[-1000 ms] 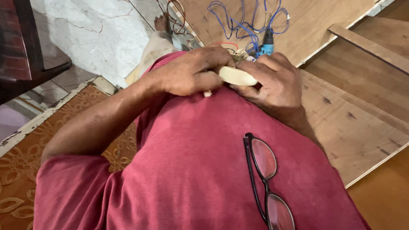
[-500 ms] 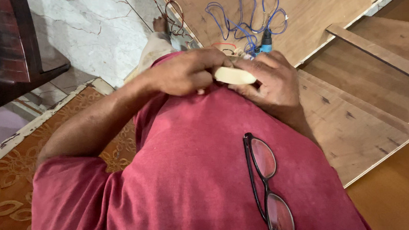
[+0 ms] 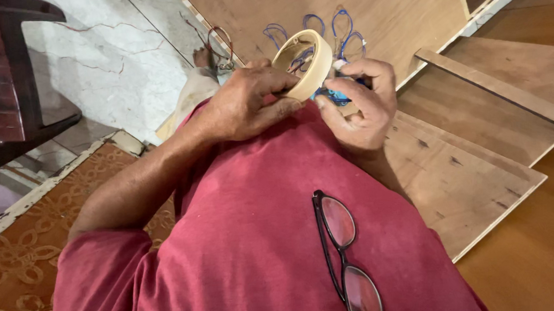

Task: The person sits with a roll of masking tape on their lap and wraps tape around the joints of red and black electrical wires, pulling and tearing tape pieces and pressing them onto the wire connections one after another.

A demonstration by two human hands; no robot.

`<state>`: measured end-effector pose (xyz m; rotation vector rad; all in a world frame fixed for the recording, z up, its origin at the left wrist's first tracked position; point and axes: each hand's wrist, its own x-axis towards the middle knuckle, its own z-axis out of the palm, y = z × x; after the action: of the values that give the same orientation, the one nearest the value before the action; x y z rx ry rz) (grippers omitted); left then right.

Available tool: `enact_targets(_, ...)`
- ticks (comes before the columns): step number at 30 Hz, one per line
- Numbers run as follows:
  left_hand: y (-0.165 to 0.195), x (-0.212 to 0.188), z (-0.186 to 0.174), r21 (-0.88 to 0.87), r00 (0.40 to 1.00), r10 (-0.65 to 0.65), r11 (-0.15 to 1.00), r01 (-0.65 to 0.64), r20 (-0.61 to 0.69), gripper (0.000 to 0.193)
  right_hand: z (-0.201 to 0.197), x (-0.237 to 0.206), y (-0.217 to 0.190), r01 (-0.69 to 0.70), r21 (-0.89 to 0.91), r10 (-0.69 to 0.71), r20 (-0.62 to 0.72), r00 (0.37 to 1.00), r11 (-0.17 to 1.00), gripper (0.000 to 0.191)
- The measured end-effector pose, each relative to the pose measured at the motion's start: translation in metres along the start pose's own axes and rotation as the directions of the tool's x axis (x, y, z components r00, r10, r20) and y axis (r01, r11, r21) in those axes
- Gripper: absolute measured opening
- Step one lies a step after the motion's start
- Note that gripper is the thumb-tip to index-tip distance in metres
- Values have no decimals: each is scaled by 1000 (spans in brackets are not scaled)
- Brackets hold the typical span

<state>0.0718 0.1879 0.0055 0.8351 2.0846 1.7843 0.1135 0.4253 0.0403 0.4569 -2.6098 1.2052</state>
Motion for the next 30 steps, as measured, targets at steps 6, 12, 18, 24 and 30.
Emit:
enact_targets(6,2,0,9,37,994,98,995,-97,-47,26,3,-4,3,13,-58,-14,-17,1000,998,42)
enact_targets(12,-1,-1,18,150,994,98,985,-89,-54,26,4,-5,2,40,-62,-44,-67,997,997,41)
enact_targets(18,-1,-4,20,222,997,76,972,-71,-14,25,7,-4,4,82,-110,-89,-58,994,991,38)
enact_targets(24,-2,-7,22,253,996,82,965,-73,-25,29,6,0,4,120,-260,-114,37,993,958,28)
enact_targets(30,-2,-11,27,300,978,151,949,-101,-147,26,10,-2,4,-4,-147,14,70,997,989,19)
